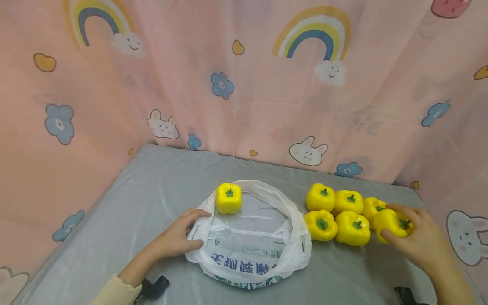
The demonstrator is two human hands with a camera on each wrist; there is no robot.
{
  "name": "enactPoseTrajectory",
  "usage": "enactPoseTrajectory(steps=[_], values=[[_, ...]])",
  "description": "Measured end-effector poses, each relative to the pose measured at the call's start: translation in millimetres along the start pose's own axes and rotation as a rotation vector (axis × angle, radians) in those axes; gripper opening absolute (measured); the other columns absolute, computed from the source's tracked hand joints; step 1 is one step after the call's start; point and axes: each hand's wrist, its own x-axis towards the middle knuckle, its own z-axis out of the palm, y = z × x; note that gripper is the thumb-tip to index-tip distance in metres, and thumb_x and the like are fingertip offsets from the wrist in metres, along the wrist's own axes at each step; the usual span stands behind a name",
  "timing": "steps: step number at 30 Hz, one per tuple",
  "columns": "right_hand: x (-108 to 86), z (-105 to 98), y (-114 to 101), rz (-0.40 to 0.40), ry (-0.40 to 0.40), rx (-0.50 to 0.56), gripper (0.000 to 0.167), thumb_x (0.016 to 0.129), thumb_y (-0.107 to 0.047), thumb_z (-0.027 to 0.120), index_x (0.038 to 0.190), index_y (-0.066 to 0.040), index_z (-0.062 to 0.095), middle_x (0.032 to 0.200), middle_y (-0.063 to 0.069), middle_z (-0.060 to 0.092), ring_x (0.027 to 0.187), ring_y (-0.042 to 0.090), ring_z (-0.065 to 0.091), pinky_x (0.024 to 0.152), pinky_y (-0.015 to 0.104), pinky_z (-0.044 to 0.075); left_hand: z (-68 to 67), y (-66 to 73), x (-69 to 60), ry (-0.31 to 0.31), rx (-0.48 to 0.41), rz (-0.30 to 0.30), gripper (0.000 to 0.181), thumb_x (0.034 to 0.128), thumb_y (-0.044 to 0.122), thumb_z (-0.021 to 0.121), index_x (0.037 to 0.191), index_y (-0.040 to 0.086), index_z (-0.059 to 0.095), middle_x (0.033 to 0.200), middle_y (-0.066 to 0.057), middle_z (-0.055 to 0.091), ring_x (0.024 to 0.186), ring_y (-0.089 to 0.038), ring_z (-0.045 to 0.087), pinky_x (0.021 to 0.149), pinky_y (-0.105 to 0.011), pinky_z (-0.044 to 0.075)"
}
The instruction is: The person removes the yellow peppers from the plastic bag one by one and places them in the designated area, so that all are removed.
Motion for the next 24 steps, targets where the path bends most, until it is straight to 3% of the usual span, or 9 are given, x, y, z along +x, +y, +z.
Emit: enactPoseTrajectory(steps=[13, 24], values=[[7.2, 10.2, 9.8, 0.073, -0.152, -0.066, 0.077, 0.084, -0.051, 0.063, 0.138, 0.000, 0.041, 0.130, 0.042, 0.032, 0.104, 0.059, 0.041, 0.075, 0.075, 0.039, 1.9, -0.3, 0.6, 0.008, -0.007, -0.017, 0.060, 0.0763, 0.012, 0.072, 0.132, 0.021, 0.052, 0.142, -0.010, 0.043, 0.133, -0.034, 0.043, 0.108, -0.054, 0.039], [6.5, 22.5, 11.5, 0.091, -0.131, -0.026, 0.076, 0.085, -0.050, 0.063, 0.137, 0.000, 0.039, 0.128, 0.042, 0.033, 0.104, 0.058, 0.041, 0.077, 0.074, 0.038, 3.0, -1.2, 1.8, 0.007, -0.008, -0.037, 0.060, 0.0767, 0.011, 0.072, 0.133, 0.022, 0.052, 0.143, -0.009, 0.043, 0.134, -0.034, 0.041, 0.109, -0.054, 0.037]])
